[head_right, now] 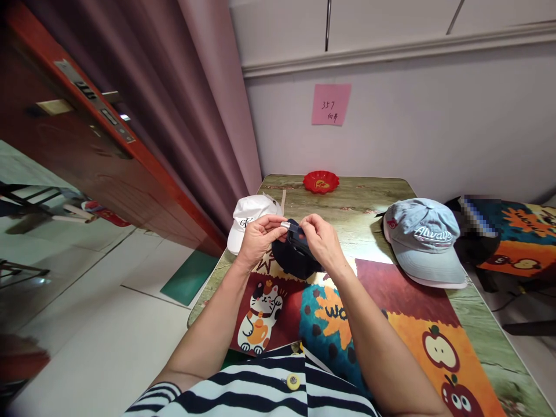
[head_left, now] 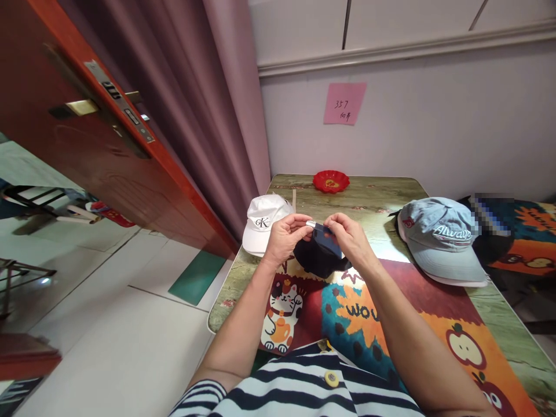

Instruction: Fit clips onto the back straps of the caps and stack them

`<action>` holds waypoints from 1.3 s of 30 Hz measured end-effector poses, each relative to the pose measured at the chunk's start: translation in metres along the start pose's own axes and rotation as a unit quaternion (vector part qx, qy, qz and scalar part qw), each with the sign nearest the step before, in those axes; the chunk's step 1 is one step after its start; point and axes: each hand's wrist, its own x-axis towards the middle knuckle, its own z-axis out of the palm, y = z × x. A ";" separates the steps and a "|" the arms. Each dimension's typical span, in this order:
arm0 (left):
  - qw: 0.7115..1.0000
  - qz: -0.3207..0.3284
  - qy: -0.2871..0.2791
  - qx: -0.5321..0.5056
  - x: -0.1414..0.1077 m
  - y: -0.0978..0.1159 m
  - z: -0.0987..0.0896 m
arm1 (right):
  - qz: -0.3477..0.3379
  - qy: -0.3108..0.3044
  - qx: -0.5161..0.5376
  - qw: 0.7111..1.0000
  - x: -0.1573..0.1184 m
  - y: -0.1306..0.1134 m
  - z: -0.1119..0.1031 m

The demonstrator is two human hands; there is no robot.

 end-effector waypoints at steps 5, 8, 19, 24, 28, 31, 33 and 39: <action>1.000 -0.006 -0.010 -0.007 -0.002 -0.003 0.002 | -0.019 0.000 0.036 0.999 0.000 0.002 0.002; 1.000 -0.007 -0.021 -0.011 -0.003 -0.003 0.003 | -0.033 -0.009 0.056 0.998 -0.001 0.003 0.003; 0.992 -0.091 -0.027 -0.083 -0.006 -0.013 0.008 | -0.050 -0.036 0.024 0.998 -0.005 0.006 0.003; 0.988 -0.122 -0.016 -0.096 -0.008 -0.013 0.003 | -0.033 -0.069 0.007 0.997 -0.010 0.012 -0.007; 0.986 -0.135 0.000 -0.097 -0.006 -0.011 -0.004 | 0.018 -0.120 0.010 0.993 -0.014 0.015 -0.021; 0.982 -0.153 -0.016 -0.108 -0.005 -0.010 -0.002 | 0.031 -0.116 0.052 0.991 -0.015 0.017 -0.023; 0.980 -0.162 -0.027 -0.116 -0.005 -0.009 0.001 | 0.041 -0.101 0.058 0.992 -0.015 0.018 -0.021; 0.977 -0.173 -0.041 -0.115 -0.007 -0.008 0.005 | 0.059 -0.074 0.072 0.993 -0.013 0.024 -0.014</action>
